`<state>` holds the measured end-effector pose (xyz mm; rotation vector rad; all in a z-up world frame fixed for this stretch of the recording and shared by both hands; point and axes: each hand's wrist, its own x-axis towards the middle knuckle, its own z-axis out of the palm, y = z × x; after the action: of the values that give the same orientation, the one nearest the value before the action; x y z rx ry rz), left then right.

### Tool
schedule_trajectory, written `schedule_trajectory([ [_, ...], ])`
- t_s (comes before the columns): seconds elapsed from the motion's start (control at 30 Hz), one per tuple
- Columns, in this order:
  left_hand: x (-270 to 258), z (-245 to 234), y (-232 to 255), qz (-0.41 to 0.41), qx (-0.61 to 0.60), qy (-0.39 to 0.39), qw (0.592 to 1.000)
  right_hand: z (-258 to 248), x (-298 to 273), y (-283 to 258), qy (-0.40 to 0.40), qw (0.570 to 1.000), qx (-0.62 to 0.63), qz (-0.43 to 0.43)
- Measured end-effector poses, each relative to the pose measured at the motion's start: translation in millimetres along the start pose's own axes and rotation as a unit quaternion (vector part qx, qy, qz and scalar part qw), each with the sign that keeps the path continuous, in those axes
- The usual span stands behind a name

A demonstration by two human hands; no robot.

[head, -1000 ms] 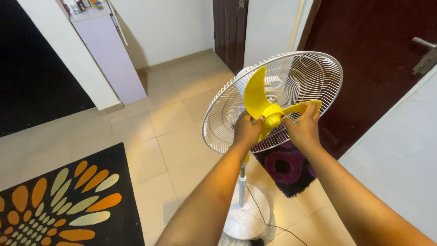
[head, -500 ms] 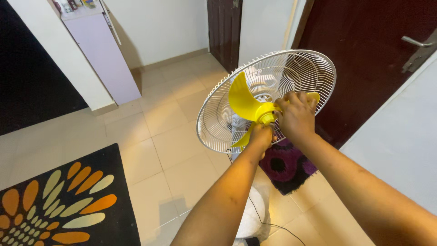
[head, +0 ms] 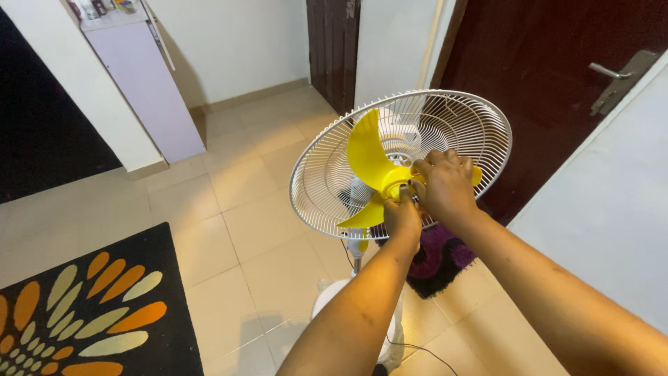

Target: The person attaches a yellow fan blade to a standing fan motor and secures it with a nut. They then retrieve a yellow cap from a nearby mattress and place it over the blade hub to complete the assembly.

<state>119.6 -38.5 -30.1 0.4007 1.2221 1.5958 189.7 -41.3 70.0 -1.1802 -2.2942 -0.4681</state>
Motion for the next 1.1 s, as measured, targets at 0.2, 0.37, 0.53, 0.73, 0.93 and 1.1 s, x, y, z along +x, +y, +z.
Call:
schedule_trajectory([
  [0.2,7.1,-12.3,2.3,0.141,0.225,0.147,0.953,-8.7,6.6,-9.9,-0.072,0.99,0.114,-0.034],
  [0.37,-4.3,-27.6,20.1,0.214,0.308,0.158,0.914,33.8,4.2,3.3,-0.161,0.981,0.097,-0.043],
  [0.53,-6.6,-30.3,32.5,0.263,0.341,0.157,0.889,72.3,-10.6,22.0,-0.131,0.978,0.155,-0.041],
  [0.73,-8.7,-8.4,31.8,0.167,0.279,0.211,0.922,96.4,-9.6,21.5,-0.043,0.989,0.122,-0.065],
  [0.93,-14.5,11.3,54.2,0.027,0.239,0.238,0.941,83.8,-2.9,17.4,-0.158,0.978,0.134,0.0],
  [1.1,-3.9,14.6,58.9,-0.027,0.066,0.216,0.974,94.6,1.6,22.7,-0.014,0.982,0.161,-0.098],
])
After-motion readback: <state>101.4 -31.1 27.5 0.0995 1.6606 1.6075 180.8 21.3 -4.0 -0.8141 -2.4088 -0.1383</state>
